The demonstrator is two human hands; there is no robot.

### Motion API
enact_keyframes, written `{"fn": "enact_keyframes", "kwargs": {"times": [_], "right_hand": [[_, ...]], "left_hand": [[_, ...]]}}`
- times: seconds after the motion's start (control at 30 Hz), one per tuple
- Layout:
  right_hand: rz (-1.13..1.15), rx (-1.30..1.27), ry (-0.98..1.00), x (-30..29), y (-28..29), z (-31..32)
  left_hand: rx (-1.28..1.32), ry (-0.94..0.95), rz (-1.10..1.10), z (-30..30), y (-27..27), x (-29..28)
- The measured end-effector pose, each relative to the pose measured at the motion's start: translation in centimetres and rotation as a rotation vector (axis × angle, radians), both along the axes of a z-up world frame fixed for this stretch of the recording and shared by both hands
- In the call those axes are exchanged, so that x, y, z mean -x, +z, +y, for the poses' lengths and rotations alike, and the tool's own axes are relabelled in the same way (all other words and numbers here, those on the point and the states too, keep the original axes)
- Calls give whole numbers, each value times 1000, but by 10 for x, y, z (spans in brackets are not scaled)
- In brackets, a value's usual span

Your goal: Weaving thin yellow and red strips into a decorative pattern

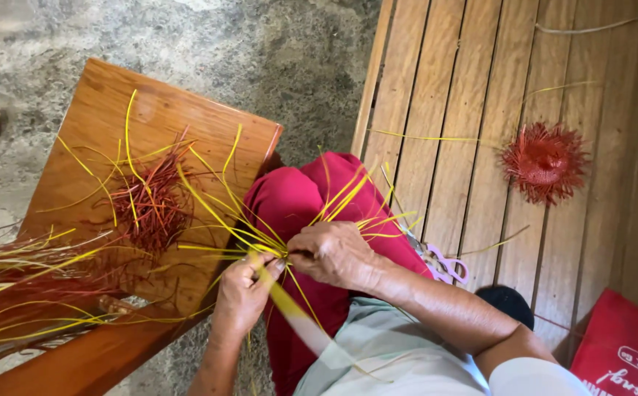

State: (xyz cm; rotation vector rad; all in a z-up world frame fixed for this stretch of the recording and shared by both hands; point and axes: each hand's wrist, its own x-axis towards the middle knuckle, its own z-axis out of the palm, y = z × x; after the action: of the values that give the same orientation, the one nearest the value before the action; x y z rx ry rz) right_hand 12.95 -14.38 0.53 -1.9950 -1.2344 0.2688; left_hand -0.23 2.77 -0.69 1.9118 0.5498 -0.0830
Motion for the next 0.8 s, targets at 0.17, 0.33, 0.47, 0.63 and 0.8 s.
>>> {"fn": "enact_keyframes", "kwargs": {"times": [0.17,0.33,0.47,0.63,0.8], "right_hand": [[73,53,2,-3,-2,0],[67,-14,30,-3,-3,-3],[-163,-43,-69,5,0,1],[-282,-44,-87,8,-1,2],[-472,-23,-123,-29,-10,-26]], "left_hand": [[-227,-120,-131,3,7,-1],[-160,-16,-36,-4,14,-4],[-121,78,30,-11,4,1],[-36,294,37,-20,-29,9],[-87,257,-107,-31,-14,3]]}}
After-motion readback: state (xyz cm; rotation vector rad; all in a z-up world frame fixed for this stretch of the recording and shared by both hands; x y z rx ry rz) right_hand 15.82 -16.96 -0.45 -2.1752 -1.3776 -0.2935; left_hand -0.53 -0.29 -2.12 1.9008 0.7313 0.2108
